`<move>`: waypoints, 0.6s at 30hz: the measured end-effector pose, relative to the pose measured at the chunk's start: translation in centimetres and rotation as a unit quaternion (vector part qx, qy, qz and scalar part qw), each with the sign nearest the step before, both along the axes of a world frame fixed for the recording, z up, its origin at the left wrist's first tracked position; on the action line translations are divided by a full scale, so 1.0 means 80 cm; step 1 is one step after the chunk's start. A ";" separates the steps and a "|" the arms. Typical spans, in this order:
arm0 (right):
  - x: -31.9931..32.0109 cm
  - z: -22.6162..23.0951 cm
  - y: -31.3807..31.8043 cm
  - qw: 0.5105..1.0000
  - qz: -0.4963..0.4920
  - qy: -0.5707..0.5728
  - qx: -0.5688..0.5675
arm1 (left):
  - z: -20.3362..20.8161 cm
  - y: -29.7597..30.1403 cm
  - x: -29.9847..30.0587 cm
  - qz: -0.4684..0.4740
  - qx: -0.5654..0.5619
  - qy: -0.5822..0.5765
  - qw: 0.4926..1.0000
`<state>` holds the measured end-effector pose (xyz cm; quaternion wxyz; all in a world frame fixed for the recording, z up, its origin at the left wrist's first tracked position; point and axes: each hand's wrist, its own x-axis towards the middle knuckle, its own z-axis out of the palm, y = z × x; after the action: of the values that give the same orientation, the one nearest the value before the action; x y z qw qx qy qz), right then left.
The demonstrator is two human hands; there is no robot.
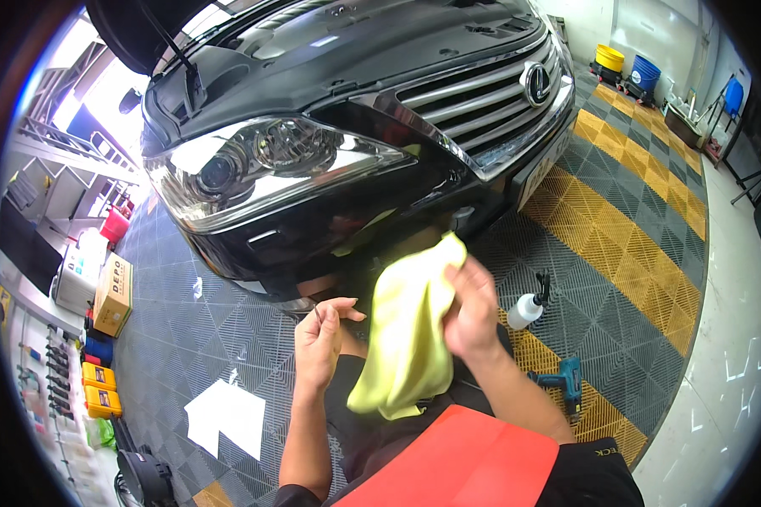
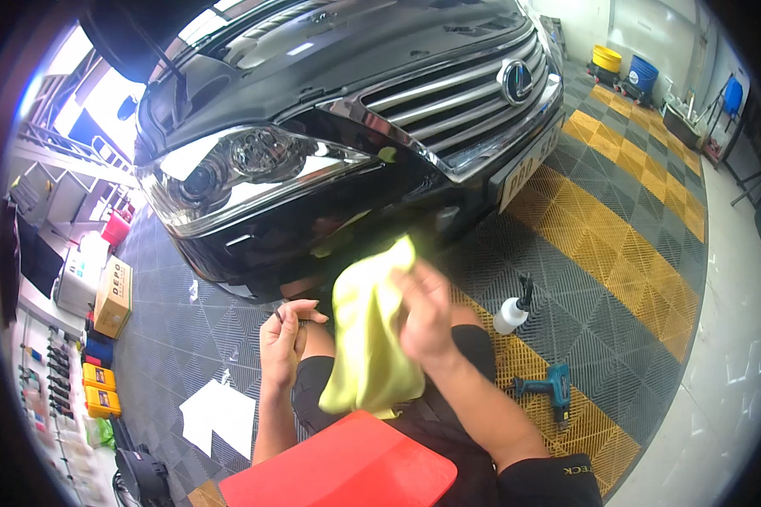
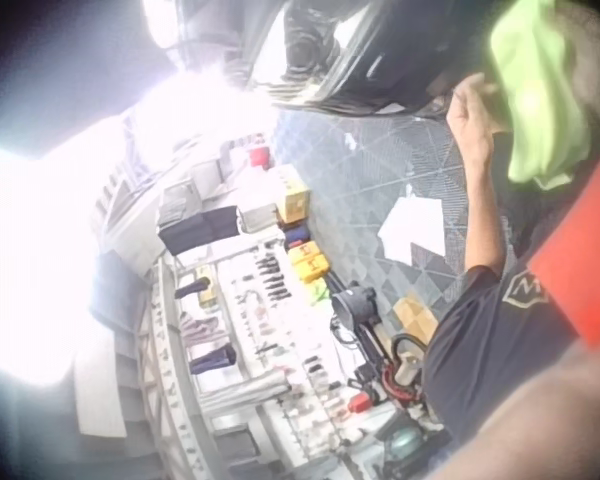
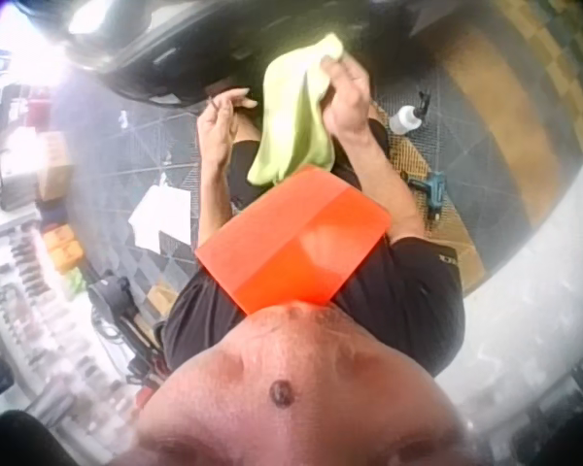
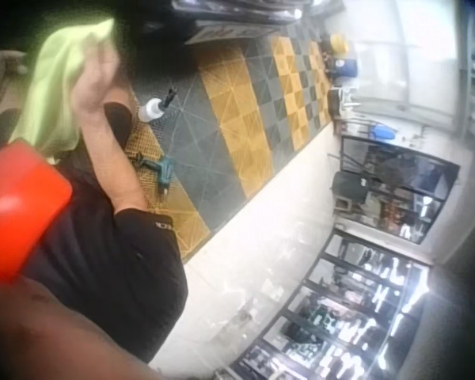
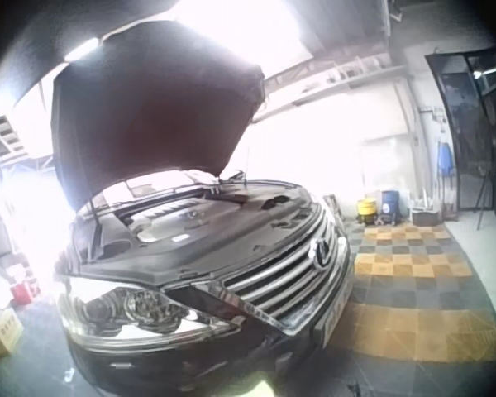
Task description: The person applies a protective film to the car's headlight. They wipe the surface with a cloth, use a heat gun to warm the film, and smooth it with a squeegee. The person trims excess film with a blade and continues wiping the area.
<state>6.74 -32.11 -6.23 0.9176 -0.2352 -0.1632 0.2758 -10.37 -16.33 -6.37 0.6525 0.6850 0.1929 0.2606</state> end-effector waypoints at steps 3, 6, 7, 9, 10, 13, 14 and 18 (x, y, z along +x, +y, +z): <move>0.043 -0.002 0.027 0.981 -0.181 -0.001 -0.070 | -0.022 0.007 -0.013 0.004 -0.050 0.008 0.999; 0.060 -0.026 0.056 0.956 -0.235 -0.092 -0.152 | -0.022 0.004 -0.028 -0.001 -0.061 0.040 0.997; 0.050 -0.029 0.065 0.953 -0.217 -0.127 -0.170 | -0.022 0.002 -0.031 0.016 -0.055 0.046 0.997; 0.000 -0.020 0.077 0.950 -0.192 -0.159 -0.190 | -0.026 0.002 -0.039 0.043 -0.072 0.062 0.994; -0.012 -0.024 0.089 0.943 -0.210 -0.191 -0.175 | -0.030 0.005 -0.040 0.036 -0.074 0.059 0.995; 0.003 -0.026 0.117 0.867 -0.318 -0.309 -0.230 | -0.044 0.008 -0.052 0.037 -0.085 0.058 0.994; 0.019 -0.028 0.138 0.850 -0.354 -0.312 -0.233 | -0.043 0.005 -0.053 0.041 -0.089 0.063 0.993; 0.058 -0.018 0.196 0.649 -0.478 -0.469 -0.361 | -0.052 0.003 -0.062 0.048 -0.061 0.084 0.993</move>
<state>11.41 -16.41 -7.66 0.5664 -0.6911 -0.3243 -0.3106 -15.33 -16.09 -10.54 0.6610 0.6535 0.2950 0.2214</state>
